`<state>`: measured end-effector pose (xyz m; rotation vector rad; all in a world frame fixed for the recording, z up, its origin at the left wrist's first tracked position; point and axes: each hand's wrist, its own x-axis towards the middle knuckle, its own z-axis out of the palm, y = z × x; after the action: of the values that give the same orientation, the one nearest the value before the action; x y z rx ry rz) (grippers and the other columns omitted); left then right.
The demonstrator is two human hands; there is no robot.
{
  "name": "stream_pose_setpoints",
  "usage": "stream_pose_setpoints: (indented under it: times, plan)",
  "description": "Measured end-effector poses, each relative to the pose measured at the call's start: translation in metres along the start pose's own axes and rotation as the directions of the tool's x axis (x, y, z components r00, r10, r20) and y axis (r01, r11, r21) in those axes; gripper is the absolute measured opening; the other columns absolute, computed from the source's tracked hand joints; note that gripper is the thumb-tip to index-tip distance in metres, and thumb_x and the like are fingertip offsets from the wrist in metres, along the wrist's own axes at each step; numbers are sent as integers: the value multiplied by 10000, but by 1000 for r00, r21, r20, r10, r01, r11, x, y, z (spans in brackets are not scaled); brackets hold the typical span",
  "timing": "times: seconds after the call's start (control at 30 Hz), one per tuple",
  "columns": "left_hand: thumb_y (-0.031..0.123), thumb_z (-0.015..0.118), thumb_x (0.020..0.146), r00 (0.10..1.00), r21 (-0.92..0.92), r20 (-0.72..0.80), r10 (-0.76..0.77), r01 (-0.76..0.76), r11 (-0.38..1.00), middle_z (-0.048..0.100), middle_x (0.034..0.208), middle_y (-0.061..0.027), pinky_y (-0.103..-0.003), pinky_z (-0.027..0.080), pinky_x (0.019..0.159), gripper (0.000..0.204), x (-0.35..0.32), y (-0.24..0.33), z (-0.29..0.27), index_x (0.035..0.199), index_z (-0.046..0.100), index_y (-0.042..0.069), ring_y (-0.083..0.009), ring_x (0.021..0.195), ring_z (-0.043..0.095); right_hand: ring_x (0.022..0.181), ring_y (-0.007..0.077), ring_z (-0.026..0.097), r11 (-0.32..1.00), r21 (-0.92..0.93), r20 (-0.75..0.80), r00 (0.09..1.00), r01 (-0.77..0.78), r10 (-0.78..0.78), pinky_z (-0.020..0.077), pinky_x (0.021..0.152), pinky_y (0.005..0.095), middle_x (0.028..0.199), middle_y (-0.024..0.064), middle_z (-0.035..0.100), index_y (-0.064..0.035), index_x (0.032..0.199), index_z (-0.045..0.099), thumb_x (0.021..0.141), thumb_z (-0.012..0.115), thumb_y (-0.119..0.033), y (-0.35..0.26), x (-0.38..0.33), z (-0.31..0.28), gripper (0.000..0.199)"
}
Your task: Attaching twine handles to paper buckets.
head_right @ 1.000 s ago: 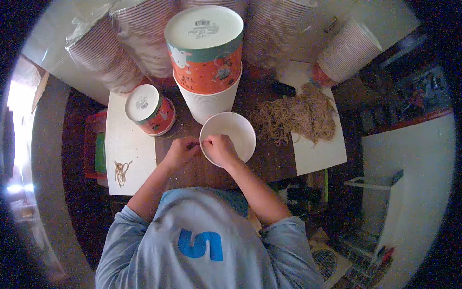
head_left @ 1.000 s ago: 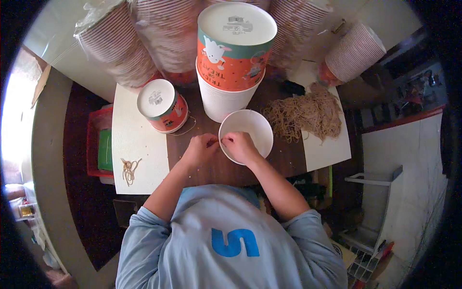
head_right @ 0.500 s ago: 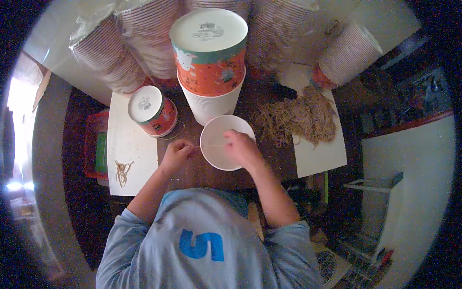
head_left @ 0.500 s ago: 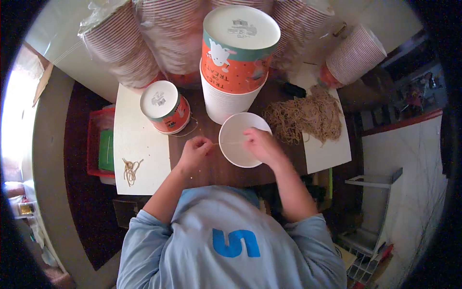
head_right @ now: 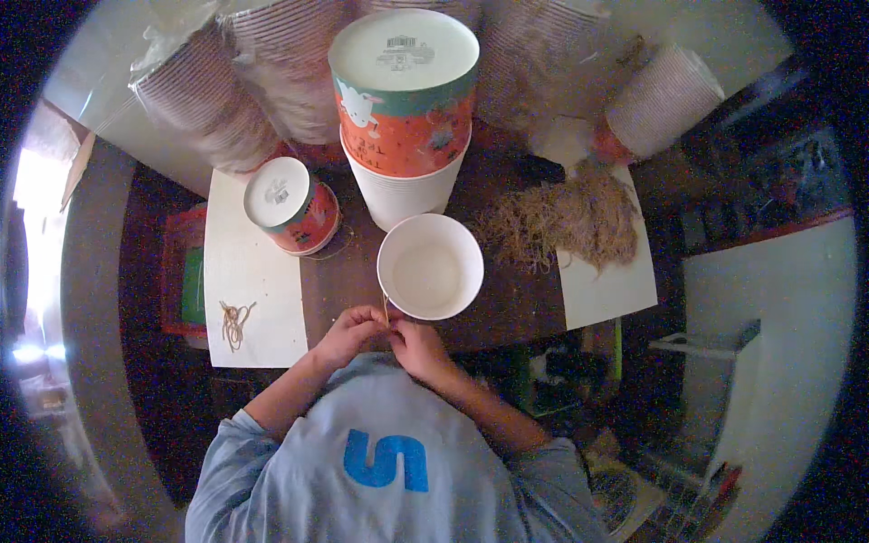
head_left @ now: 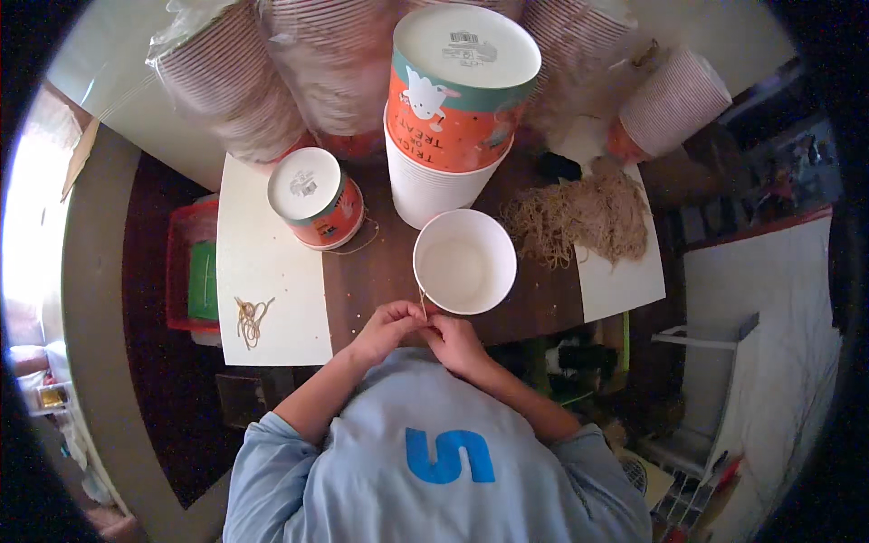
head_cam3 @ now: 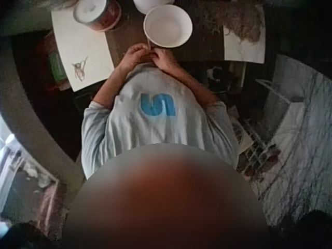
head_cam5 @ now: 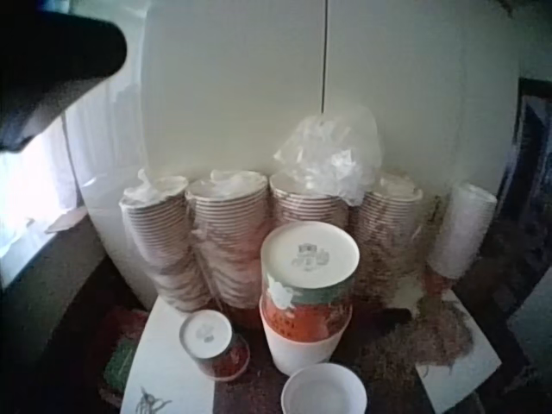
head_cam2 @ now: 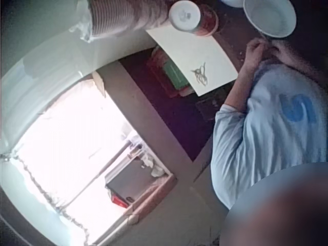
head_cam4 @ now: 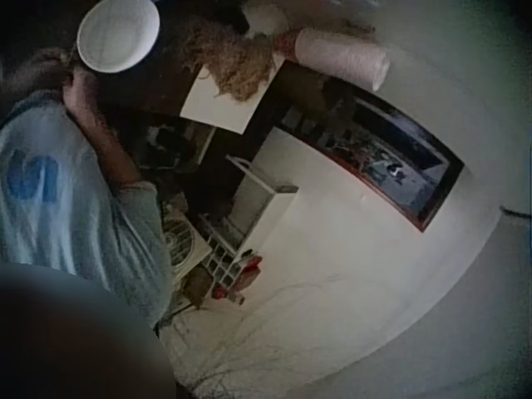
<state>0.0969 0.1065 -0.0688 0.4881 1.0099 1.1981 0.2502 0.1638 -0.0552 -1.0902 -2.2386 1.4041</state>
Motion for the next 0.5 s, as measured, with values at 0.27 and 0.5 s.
stream_pose_setpoints:
  times: [0.27, 0.5]
  plan:
    - [77, 578, 835, 987, 413, -41, 153, -123, 902, 596, 805, -17, -213, 457, 635, 61, -10, 2, 2, 824, 577, 16, -68, 718, 541, 674, 190, 627, 968, 237, -164, 979, -84, 125, 490, 617, 318, 773, 109, 654, 4, 870, 621, 832, 638, -221, -9, -5, -8, 228]
    - [59, 598, 795, 953, 545, -88, 291, -199, 815, 570, 780, -69, -257, 476, 631, 248, -17, -7, 2, 1029, 537, 2, -112, 717, 569, 698, 200, 633, 959, 277, -167, 980, -59, 108, 495, 633, 309, 798, 120, 659, 3, 879, 622, 812, 638, -153, -1, 0, 9, 171]
